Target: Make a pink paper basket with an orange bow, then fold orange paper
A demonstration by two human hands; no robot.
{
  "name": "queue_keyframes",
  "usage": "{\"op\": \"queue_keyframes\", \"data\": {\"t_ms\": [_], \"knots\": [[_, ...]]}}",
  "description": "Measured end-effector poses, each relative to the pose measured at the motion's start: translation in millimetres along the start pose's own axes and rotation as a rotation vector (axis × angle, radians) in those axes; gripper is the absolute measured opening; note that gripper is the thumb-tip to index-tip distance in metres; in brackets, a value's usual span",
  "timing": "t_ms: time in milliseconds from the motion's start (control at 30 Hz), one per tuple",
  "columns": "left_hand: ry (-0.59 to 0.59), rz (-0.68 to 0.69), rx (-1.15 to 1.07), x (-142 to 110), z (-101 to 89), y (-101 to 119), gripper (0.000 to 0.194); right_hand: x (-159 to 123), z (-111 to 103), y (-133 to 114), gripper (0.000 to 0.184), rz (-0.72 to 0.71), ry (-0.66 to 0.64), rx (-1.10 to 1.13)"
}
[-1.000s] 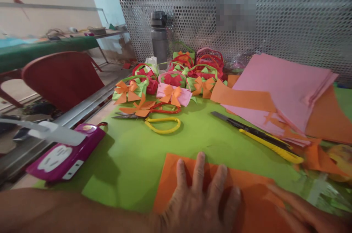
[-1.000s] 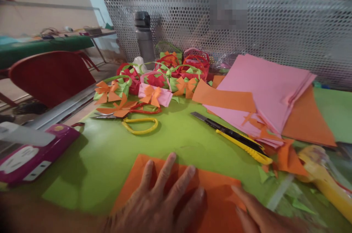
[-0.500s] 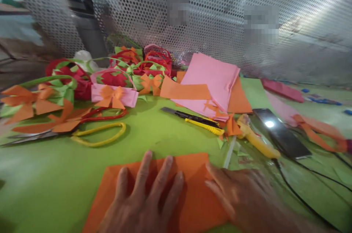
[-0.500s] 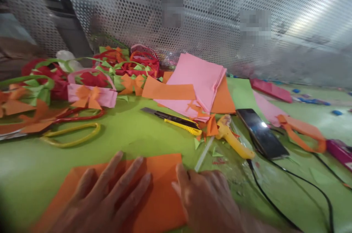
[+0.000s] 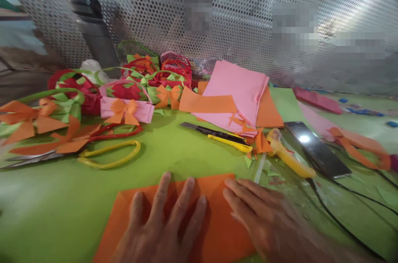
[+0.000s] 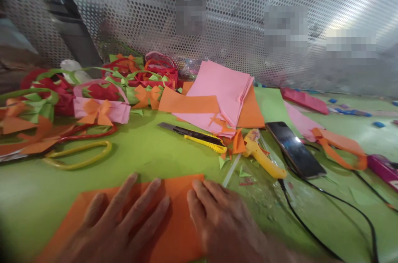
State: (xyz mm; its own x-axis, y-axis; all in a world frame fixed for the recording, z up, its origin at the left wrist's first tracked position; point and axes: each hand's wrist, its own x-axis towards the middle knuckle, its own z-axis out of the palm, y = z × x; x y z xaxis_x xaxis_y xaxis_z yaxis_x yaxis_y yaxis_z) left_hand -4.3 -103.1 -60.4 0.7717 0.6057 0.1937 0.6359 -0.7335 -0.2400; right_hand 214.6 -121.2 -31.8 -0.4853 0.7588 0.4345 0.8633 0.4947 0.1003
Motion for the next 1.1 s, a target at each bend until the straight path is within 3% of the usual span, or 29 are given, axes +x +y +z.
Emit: {"op": "queue_keyframes", "data": {"t_ms": [100, 200, 400, 567, 767, 933, 1100], "knots": [[-0.035, 0.039, -0.003, 1, -4.0, -5, 0.052, 4, -4, 0, 0.026, -0.029, -0.118, 0.020], [-0.081, 0.063, -0.045, 2, -9.2, -9, 0.049, 7, -4, -3, 0.038, -0.052, -0.071, 0.033], [-0.216, -0.032, -0.230, 9, -26.2, -6, 0.044, 2, 6, -8, 0.045, -0.315, -0.041, -0.065], [-0.339, -0.088, -0.280, 10, -37.9, -5, 0.046, -3, 13, -6, 0.046, -0.385, 0.004, -0.125], [-0.378, -0.115, -0.253, 8, -34.8, -2, 0.051, -2, 14, -7, 0.052, -0.437, 0.029, -0.215], [-0.444, -0.222, -0.262, -6, -39.7, -15, 0.053, 1, 16, -5, 0.049, -0.482, 0.049, -0.239], [-0.436, -0.236, -0.220, -30, -40.6, -23, 0.060, 1, 15, -3, 0.045, -0.501, 0.073, -0.261]]}}
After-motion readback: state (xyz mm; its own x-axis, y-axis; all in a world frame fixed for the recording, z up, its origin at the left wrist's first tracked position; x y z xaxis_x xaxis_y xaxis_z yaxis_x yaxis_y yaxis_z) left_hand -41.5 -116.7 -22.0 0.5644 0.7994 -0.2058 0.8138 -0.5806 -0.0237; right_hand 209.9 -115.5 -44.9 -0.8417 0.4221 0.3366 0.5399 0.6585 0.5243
